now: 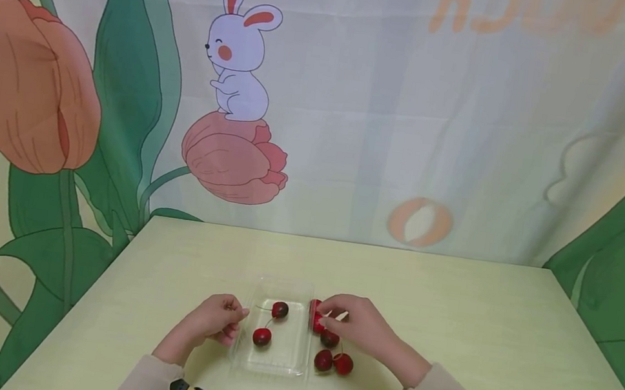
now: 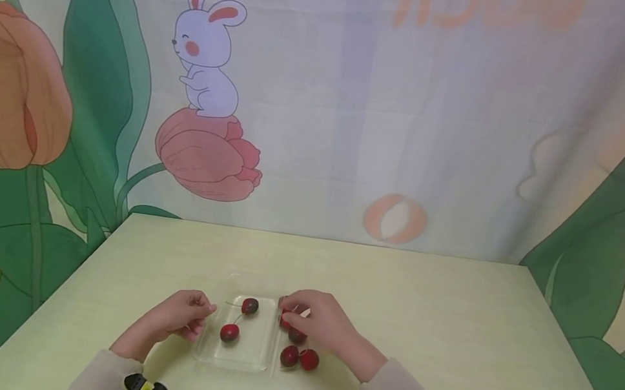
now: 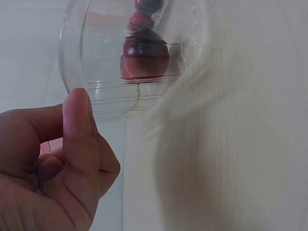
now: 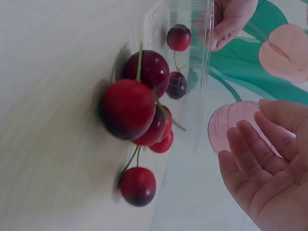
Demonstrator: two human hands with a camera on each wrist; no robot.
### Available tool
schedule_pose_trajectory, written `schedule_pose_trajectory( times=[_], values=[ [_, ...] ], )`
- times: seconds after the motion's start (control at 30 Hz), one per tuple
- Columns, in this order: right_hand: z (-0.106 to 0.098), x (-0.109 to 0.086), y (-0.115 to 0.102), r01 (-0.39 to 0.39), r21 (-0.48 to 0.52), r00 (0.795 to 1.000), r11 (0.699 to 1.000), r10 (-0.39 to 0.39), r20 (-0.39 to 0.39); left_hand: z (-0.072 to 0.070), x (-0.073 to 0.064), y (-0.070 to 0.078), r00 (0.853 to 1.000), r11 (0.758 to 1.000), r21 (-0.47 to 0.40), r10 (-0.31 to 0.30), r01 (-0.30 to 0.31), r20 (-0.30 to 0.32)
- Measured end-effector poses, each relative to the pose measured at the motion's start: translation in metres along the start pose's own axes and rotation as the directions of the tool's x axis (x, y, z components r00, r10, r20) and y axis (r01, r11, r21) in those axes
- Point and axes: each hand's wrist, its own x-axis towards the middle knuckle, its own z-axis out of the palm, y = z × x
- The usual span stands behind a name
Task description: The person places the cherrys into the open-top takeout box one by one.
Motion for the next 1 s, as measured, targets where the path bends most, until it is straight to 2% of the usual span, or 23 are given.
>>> schedule_pose_trajectory(
  times=[0.23,0.6,1.0],
  values=[
    [-0.008,-0.008,0.012,-0.035,0.024,0.998,0.999,0.036,-0.044,0.0,-0.001,0.001,1.0,1.0,0.008,0.002,-0.002,-0.005],
    [-0.009,-0.012,0.034,-0.147,0.015,0.986,0.989,0.147,-0.08,0.001,-0.003,0.003,1.0,1.0,0.012,0.005,-0.005,-0.008],
    [-0.005,-0.009,0.061,-0.235,0.005,0.97,0.972,0.235,-0.059,0.0,-0.002,0.003,1.0,1.0,0.017,0.004,-0.003,-0.005]
  ],
)
